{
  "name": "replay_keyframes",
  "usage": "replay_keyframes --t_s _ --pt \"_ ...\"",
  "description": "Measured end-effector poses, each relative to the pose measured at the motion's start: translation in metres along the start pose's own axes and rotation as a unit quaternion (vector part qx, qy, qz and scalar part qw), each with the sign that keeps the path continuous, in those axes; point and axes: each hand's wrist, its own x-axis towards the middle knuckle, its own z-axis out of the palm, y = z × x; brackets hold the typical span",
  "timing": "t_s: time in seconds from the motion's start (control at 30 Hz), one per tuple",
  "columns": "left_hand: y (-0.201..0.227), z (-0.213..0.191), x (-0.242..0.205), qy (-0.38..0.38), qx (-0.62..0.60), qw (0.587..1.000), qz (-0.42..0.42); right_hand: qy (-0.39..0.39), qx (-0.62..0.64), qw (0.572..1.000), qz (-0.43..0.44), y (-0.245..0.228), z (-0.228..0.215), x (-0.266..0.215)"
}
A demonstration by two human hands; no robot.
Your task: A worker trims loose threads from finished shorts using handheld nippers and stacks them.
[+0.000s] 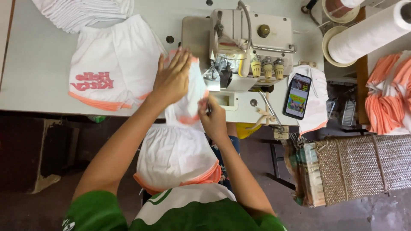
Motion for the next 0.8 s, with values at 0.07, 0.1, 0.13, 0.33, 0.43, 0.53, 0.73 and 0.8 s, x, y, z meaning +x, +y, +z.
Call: replay_keyframes --t_s 0.07,0.1,0.13,0.33,0.43,0.53,0.73,0.8 --pt "0.011 -0.01 -0.03 -0.009 -0.033 0.999 0.009 -0.085 -0.007 0.989 0.12 0.015 -0.002 -0.03" --pt "0.008 -0.01 -0.03 -0.007 -0.033 0.999 0.006 -0.087 -0.008 0.989 0.118 0.003 -0.015 -0.025" --pt "0.007 -0.01 -0.03 -0.02 -0.039 0.999 -0.004 -0.145 -0.059 0.981 0.112 -0.01 -0.027 -0.021" --pt "-0.013 -0.013 -0.025 -0.048 -0.092 0.992 -0.067 -0.107 -0.248 0.961 -0.063 -0.022 -0.056 0.039" --pt "-0.017 -0.003 -0.031 -0.006 -0.103 0.994 -0.045 -0.085 -0.349 0.927 -0.111 -0.007 -0.047 0.067" --pt "-0.01 -0.001 -0.042 0.029 -0.137 0.99 -0.014 -0.111 -0.316 0.939 -0.074 0.0 -0.039 0.076" --pt "0.052 -0.09 -0.114 -0.03 -0.396 0.916 -0.057 -0.142 0.117 0.981 0.067 -0.029 -0.068 0.006" --pt "0.044 -0.093 -0.133 -0.061 -0.514 0.852 -0.077 -0.218 0.29 0.921 0.142 -0.024 -0.068 -0.015"
